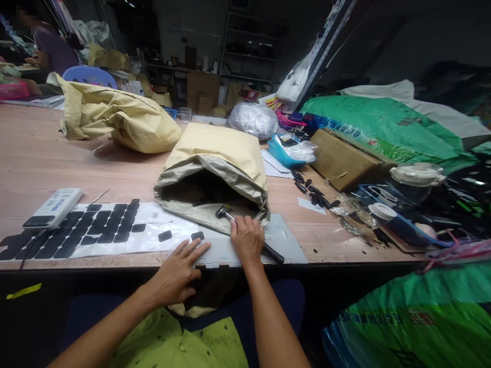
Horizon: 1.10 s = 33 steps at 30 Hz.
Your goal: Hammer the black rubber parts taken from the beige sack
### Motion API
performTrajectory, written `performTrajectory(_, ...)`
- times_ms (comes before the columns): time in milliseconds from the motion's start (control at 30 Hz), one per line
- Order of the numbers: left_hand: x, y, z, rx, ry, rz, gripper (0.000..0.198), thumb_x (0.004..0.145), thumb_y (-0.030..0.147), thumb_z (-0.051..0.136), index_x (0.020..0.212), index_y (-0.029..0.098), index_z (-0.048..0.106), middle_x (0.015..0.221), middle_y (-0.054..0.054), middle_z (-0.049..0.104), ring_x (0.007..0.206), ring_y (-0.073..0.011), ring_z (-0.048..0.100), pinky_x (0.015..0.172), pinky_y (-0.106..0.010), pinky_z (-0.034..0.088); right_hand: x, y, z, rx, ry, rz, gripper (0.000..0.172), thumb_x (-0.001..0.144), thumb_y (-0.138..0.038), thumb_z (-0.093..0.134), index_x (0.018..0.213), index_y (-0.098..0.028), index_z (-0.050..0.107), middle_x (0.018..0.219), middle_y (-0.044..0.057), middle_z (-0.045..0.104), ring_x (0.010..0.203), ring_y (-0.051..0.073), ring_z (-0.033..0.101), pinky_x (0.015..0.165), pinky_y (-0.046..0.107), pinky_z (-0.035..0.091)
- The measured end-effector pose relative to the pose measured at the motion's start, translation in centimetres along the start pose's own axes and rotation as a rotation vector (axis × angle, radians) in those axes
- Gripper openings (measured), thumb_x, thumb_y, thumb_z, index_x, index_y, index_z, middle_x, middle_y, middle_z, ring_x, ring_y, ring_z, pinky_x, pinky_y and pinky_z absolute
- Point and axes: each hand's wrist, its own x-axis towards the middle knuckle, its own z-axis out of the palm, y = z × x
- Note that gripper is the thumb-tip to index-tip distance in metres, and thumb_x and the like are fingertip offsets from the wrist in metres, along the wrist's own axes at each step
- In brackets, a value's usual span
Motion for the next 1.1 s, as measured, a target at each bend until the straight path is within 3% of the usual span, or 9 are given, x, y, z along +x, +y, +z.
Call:
performTrajectory(167, 2.7, -1.2, -2.4, -0.288, 0.211, -0.101, 0.02, 0.076, 0.036, 0.076, 0.091, 0.023, 0.074, 0.122, -0.006, 0.065, 0.12, -0.0266, 0.053, 0.101, -0.043, 0.043, 0.0, 0.0, 0.0, 0.011, -0.007, 0.009, 0.025, 0.094, -0.035, 0.049, 0.101, -0.021, 0.069, 0.088, 0.006, 0.063, 0.082, 0.02, 0.045, 0.072, 0.031, 0.026)
performTrajectory(333, 9.5, -5.7, -4.4, -0.169, 0.529, -0.496, 0.02, 0.089, 0.026, 0.058, 0.103, 0.017, 0.07, 0.098, -0.008, 0.068, 0.095, -0.0217, 0.058, 0.087, -0.036, 0.048, 0.1, 0.0, 0.1, 0.016, -0.006, 0.013, 0.023, 0.093, -0.035, 0.051, 0.099, -0.022, 0.069, 0.088, 0.005, 0.063, 0.083, 0.02, 0.046, 0.073, 0.031, 0.026)
performTrajectory(400, 11.8, -7.4, -4.8, -0.053, 0.495, -0.647, 0.022, 0.087, 0.029, 0.059, 0.102, 0.016, 0.07, 0.1, -0.01, 0.066, 0.099, -0.0252, 0.057, 0.087, -0.036, 0.047, 0.1, 0.0, 0.2, 0.015, 0.0, 0.016, 0.022, 0.093, -0.035, 0.052, 0.097, -0.022, 0.069, 0.088, 0.004, 0.063, 0.083, 0.019, 0.046, 0.073, 0.031, 0.027)
performTrajectory(500, 13.5, -8.9, -5.1, 0.036, 0.297, -0.778, 0.022, 0.085, 0.034, 0.061, 0.093, 0.015, 0.071, 0.098, -0.013, 0.065, 0.099, -0.0289, 0.058, 0.084, -0.038, 0.046, 0.1, 0.0, 0.2, 0.017, 0.008, 0.022, 0.021, 0.092, -0.035, 0.052, 0.093, -0.022, 0.069, 0.087, 0.004, 0.063, 0.083, 0.019, 0.047, 0.073, 0.031, 0.027)
performTrajectory(567, 13.3, -9.0, -5.3, 0.048, 0.247, -0.767, 0.022, 0.085, 0.036, 0.062, 0.09, 0.016, 0.071, 0.097, -0.013, 0.065, 0.098, -0.0294, 0.059, 0.083, -0.039, 0.046, 0.1, 0.0, 0.3, 0.024, 0.009, 0.026, 0.022, 0.093, -0.035, 0.052, 0.093, -0.022, 0.069, 0.086, 0.004, 0.062, 0.082, 0.019, 0.047, 0.073, 0.031, 0.027)
performTrajectory(633, 12.3, -8.5, -5.4, 0.032, 0.32, -0.683, 0.021, 0.086, 0.035, 0.062, 0.093, 0.017, 0.07, 0.097, -0.011, 0.065, 0.098, -0.0285, 0.057, 0.084, -0.039, 0.045, 0.1, 0.0, 0.2, 0.028, 0.006, 0.029, 0.022, 0.093, -0.035, 0.052, 0.093, -0.022, 0.069, 0.086, 0.004, 0.062, 0.082, 0.019, 0.047, 0.072, 0.031, 0.027)
performTrajectory(733, 9.5, -7.0, -5.3, -0.126, 0.421, -0.438, 0.016, 0.087, 0.033, 0.062, 0.095, 0.02, 0.068, 0.092, -0.006, 0.065, 0.091, -0.0229, 0.056, 0.08, -0.034, 0.044, 0.1, 0.0, 0.2, 0.023, -0.004, 0.034, 0.024, 0.094, -0.036, 0.05, 0.093, -0.022, 0.069, 0.086, 0.004, 0.062, 0.083, 0.019, 0.047, 0.072, 0.031, 0.027)
performTrajectory(833, 6.7, -5.6, -4.1, -0.265, 0.401, -0.256, 0.012, 0.085, 0.029, 0.065, 0.093, 0.02, 0.068, 0.087, -0.003, 0.065, 0.085, -0.019, 0.055, 0.076, -0.031, 0.044, 0.1, -0.1, 0.2, 0.016, -0.017, 0.034, 0.026, 0.094, -0.037, 0.049, 0.093, -0.021, 0.069, 0.087, 0.005, 0.063, 0.083, 0.02, 0.047, 0.072, 0.031, 0.027)
performTrajectory(1100, 5.4, -5.5, -1.9, -0.271, 0.36, -0.381, 0.017, 0.08, 0.03, 0.072, 0.095, 0.021, 0.075, 0.084, -0.003, 0.061, 0.088, -0.0205, 0.054, 0.079, -0.033, 0.043, 0.2, 0.3, -0.4, 0.143, 0.0, 0.051, 0.029, 0.095, -0.035, 0.047, 0.098, -0.02, 0.071, 0.087, 0.006, 0.067, 0.083, 0.019, 0.052, 0.077, 0.03, 0.035)
